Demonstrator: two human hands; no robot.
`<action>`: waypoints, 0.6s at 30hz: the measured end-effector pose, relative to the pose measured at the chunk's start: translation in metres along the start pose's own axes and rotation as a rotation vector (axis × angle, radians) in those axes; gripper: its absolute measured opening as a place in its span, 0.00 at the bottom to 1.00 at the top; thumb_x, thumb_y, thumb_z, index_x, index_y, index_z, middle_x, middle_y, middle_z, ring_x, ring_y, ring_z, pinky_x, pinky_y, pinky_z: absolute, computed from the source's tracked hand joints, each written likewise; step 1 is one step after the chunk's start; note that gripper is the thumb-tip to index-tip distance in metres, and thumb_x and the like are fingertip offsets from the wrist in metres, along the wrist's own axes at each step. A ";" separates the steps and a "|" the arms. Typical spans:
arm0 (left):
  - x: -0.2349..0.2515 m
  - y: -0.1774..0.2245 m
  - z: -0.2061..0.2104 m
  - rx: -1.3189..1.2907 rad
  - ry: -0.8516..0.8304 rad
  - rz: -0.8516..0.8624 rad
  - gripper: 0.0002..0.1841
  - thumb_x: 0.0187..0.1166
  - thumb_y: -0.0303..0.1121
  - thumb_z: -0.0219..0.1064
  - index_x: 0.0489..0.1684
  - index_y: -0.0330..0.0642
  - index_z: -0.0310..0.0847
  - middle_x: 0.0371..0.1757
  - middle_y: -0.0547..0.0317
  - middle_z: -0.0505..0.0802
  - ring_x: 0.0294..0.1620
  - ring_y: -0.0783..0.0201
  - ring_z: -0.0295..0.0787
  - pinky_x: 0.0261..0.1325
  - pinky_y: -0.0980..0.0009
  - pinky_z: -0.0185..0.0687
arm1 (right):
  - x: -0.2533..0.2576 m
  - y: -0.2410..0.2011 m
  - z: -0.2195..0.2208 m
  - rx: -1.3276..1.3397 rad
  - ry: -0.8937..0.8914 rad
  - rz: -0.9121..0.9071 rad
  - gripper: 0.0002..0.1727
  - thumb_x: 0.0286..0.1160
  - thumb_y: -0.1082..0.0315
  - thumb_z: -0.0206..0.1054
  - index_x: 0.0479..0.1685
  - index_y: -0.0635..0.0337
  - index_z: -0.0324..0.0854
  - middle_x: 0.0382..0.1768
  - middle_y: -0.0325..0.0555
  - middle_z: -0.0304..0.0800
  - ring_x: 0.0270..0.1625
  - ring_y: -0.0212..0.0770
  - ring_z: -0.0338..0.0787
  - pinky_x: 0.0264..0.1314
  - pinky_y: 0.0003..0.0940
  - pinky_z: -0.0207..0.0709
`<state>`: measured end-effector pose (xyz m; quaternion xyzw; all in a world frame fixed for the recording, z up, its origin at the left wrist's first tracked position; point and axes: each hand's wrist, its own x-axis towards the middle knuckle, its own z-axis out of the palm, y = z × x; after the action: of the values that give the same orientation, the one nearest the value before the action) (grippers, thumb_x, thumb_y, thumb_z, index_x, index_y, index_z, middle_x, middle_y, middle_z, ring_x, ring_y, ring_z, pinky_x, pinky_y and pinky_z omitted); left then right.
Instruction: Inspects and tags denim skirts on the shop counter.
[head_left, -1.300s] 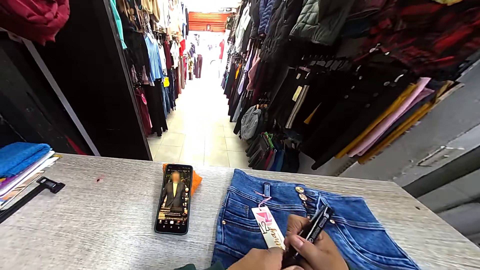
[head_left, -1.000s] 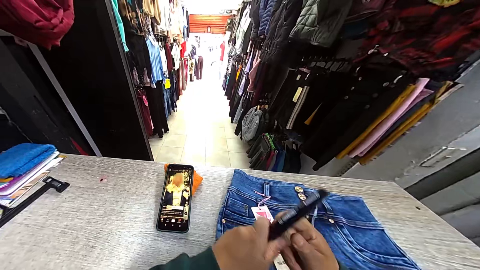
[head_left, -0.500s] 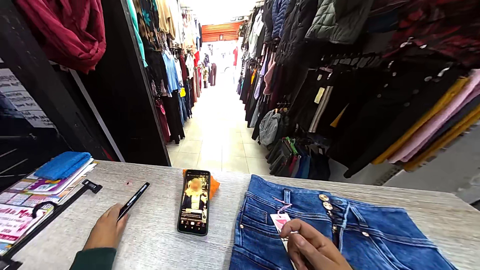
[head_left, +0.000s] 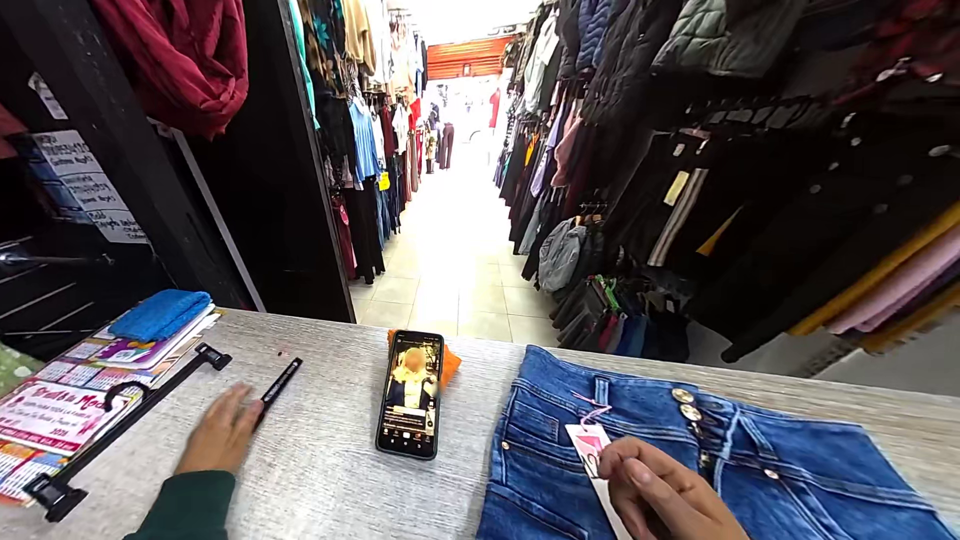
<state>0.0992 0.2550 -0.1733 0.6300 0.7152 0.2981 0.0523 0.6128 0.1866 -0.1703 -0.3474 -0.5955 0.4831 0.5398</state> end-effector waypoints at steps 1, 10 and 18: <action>0.006 -0.011 -0.006 0.019 0.060 0.009 0.24 0.91 0.40 0.54 0.73 0.27 0.77 0.78 0.29 0.79 0.80 0.31 0.74 0.81 0.35 0.64 | 0.001 0.000 -0.002 0.026 0.010 -0.001 0.17 0.85 0.45 0.60 0.46 0.44 0.88 0.13 0.29 0.80 0.11 0.19 0.76 0.12 0.15 0.70; 0.027 -0.100 -0.044 0.374 0.149 -0.409 0.21 0.89 0.31 0.58 0.77 0.31 0.75 0.75 0.28 0.81 0.80 0.30 0.74 0.82 0.30 0.55 | 0.007 -0.001 -0.011 0.177 0.062 0.046 0.23 0.80 0.38 0.62 0.39 0.46 0.87 0.10 0.30 0.77 0.07 0.20 0.75 0.07 0.17 0.68; -0.002 0.008 -0.062 0.333 0.291 -0.462 0.20 0.90 0.29 0.54 0.73 0.26 0.76 0.75 0.23 0.79 0.79 0.31 0.74 0.80 0.43 0.65 | 0.006 -0.002 -0.010 0.191 0.036 0.052 0.20 0.79 0.41 0.64 0.38 0.47 0.87 0.11 0.30 0.78 0.08 0.20 0.75 0.07 0.16 0.68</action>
<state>0.0788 0.2309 -0.1188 0.4018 0.8782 0.2442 -0.0879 0.6220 0.1942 -0.1673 -0.3181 -0.5279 0.5451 0.5683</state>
